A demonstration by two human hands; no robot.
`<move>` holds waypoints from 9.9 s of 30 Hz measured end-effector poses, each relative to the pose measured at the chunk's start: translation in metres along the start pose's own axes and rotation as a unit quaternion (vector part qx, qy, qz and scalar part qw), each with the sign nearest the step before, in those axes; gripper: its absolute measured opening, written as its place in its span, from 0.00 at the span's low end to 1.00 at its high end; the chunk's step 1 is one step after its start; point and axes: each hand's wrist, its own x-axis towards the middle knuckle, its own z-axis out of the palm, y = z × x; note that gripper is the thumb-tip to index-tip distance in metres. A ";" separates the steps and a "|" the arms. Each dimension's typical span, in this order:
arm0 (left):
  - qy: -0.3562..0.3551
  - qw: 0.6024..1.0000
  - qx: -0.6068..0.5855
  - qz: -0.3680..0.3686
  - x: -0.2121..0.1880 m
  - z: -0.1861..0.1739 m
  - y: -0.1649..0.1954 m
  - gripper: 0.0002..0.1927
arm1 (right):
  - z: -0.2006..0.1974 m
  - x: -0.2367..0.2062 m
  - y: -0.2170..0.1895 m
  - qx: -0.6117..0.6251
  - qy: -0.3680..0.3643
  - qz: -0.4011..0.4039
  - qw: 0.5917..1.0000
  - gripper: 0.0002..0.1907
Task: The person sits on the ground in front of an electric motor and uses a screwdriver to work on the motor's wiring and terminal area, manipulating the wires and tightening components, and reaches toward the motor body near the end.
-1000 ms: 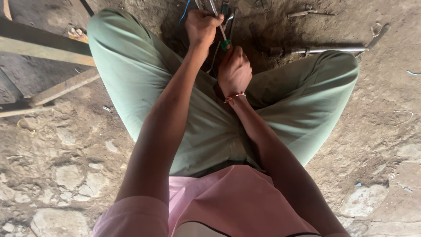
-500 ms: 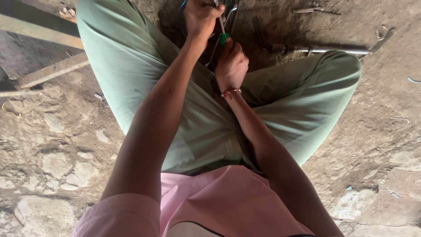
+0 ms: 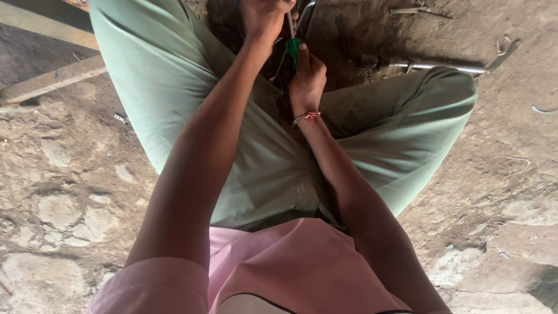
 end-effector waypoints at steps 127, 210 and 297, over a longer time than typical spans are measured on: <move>0.113 0.988 0.055 -0.093 0.006 0.005 -0.001 0.13 | -0.012 0.014 0.031 0.044 -0.188 0.102 0.976 0.23; 0.061 0.984 -0.042 -0.162 0.012 -0.006 -0.005 0.08 | -0.028 0.013 0.029 0.231 -0.259 0.188 0.919 0.18; -0.037 0.953 -0.117 -0.277 0.021 -0.013 -0.013 0.09 | -0.023 -0.001 0.015 0.348 -0.205 0.265 0.876 0.13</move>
